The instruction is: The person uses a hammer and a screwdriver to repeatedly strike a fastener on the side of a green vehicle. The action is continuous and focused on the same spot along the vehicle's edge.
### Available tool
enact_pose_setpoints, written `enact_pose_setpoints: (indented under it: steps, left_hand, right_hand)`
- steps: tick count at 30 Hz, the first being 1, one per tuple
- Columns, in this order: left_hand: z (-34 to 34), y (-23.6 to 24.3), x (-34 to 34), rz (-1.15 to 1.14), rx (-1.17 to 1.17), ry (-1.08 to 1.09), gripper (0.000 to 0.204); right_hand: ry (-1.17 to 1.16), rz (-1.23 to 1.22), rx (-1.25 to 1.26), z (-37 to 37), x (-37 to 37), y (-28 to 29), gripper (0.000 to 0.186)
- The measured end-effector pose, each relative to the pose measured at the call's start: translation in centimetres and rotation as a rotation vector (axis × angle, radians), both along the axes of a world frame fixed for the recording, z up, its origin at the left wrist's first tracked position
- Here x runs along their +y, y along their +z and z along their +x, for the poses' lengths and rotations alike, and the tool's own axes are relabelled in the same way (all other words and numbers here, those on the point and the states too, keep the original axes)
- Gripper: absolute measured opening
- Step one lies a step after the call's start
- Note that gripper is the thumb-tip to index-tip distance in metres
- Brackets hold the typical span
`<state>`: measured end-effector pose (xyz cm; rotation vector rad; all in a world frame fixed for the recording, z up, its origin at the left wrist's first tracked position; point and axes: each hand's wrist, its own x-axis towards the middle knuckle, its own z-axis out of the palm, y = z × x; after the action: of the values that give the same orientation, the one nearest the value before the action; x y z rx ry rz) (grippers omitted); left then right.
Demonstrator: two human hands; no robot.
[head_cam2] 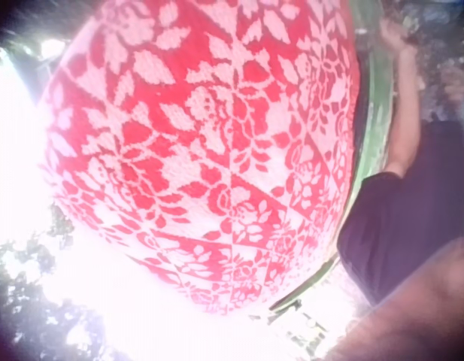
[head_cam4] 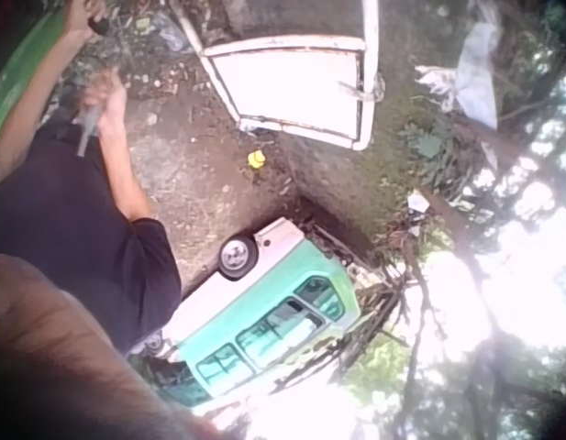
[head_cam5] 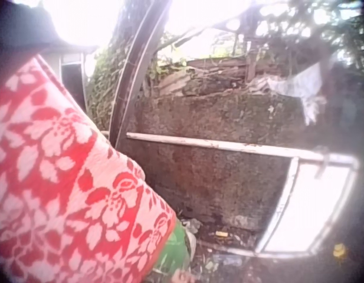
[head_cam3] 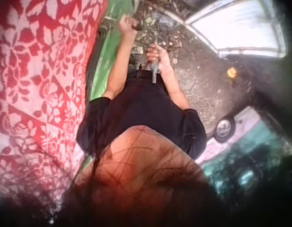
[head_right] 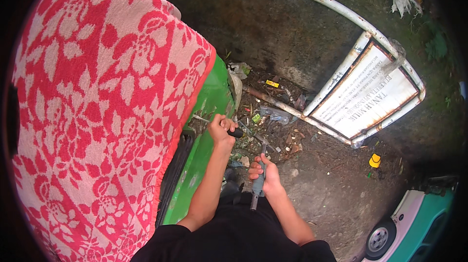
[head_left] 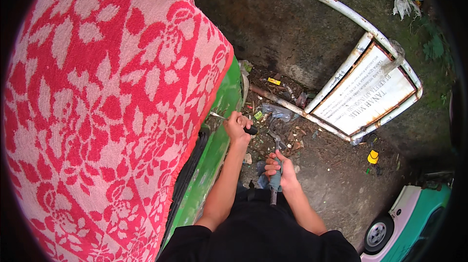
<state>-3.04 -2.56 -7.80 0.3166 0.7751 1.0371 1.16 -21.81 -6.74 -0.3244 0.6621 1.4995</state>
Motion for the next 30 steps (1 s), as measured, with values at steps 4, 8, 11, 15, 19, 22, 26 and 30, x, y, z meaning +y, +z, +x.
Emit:
enact_pose_setpoints:
  steps: [4,8,11,15,19,22,26,30]
  left_hand:
    - [0.1,-0.1,-0.1,0.012,-0.009,-0.037,0.038]
    - [-0.2,-0.4,0.0,0.005,-0.017,-0.043,0.037]
    - [0.2,-0.2,0.0,-0.047,-0.062,-0.020,0.038]
    - [0.2,-0.3,-0.1,-0.023,-0.035,-0.083,0.036]
    - [0.3,-0.2,0.0,-0.029,-0.022,-0.058,0.036]
    - [0.3,0.1,-0.2,-0.033,-0.040,-0.073,0.035]
    - [0.3,-0.2,-0.1,-0.019,-0.057,-0.085,0.035]
    - [0.3,-0.5,0.0,-0.011,-0.044,-0.080,0.035]
  right_hand:
    - [-0.120,-0.210,0.065,-0.1,0.4,-1.4,0.031]
    - [0.090,0.174,-0.054,-0.2,0.1,1.5,0.030]
    - [-0.086,-0.084,-0.061,0.2,0.1,-0.2,0.029]
    - [-0.127,-0.190,-0.053,-0.1,0.4,-1.8,0.028]
    - [0.031,-0.015,-0.162,-0.5,0.4,-0.1,0.028]
    - [-0.062,-0.131,-0.166,-0.1,-0.1,-0.8,0.028]
    - [-0.138,-0.172,-0.050,-0.5,0.3,-1.5,0.029]
    - [-0.059,0.021,0.001,-0.6,-0.3,-1.4,0.031]
